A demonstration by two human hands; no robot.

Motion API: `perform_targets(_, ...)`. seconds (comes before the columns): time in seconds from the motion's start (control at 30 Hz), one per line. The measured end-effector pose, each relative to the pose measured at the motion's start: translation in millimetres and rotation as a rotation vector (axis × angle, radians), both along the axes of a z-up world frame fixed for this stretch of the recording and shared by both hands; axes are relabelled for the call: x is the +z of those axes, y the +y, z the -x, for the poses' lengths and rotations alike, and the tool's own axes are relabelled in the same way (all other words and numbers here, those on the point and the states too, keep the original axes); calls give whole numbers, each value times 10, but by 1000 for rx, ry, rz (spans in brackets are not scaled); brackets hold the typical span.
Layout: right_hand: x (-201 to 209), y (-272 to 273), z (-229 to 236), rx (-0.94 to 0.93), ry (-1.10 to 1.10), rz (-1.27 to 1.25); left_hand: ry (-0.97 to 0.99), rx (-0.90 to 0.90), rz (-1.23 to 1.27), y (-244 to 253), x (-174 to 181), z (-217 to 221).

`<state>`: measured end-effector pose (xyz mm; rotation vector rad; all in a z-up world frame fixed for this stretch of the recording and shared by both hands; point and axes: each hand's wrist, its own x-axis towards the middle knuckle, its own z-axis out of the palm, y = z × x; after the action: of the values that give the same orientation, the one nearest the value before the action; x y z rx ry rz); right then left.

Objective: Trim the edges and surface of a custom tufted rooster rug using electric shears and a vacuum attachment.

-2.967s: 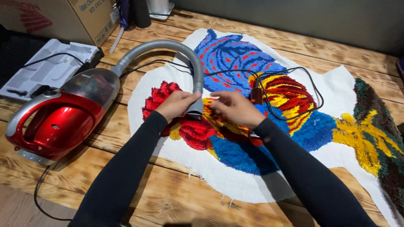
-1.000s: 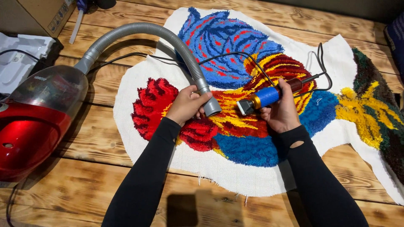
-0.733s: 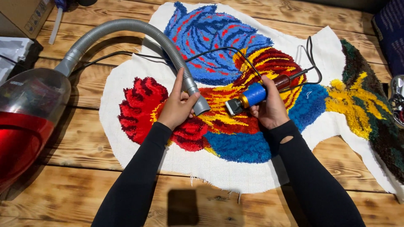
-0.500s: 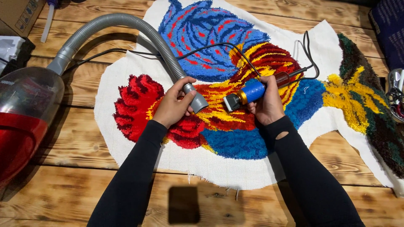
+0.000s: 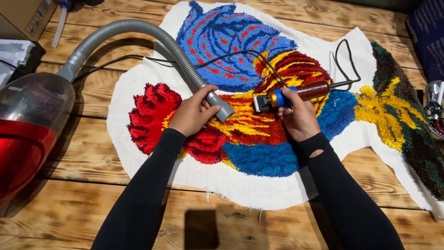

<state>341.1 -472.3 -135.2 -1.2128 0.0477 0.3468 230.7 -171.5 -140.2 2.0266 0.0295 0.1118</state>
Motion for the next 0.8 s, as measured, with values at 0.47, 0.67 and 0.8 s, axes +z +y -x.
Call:
perform_targets(0.47, 94, -89, -375, -7, -261, 165, 139, -210, -468, 177, 283, -115)
perform_targets(0.67, 132, -12, -314, -7, -287, 289, 112, -236, -488, 225, 337, -130)
perform_targets(0.8, 57, -50, -346, -1, -274, 292, -34, -219, -538, 199, 232, -255)
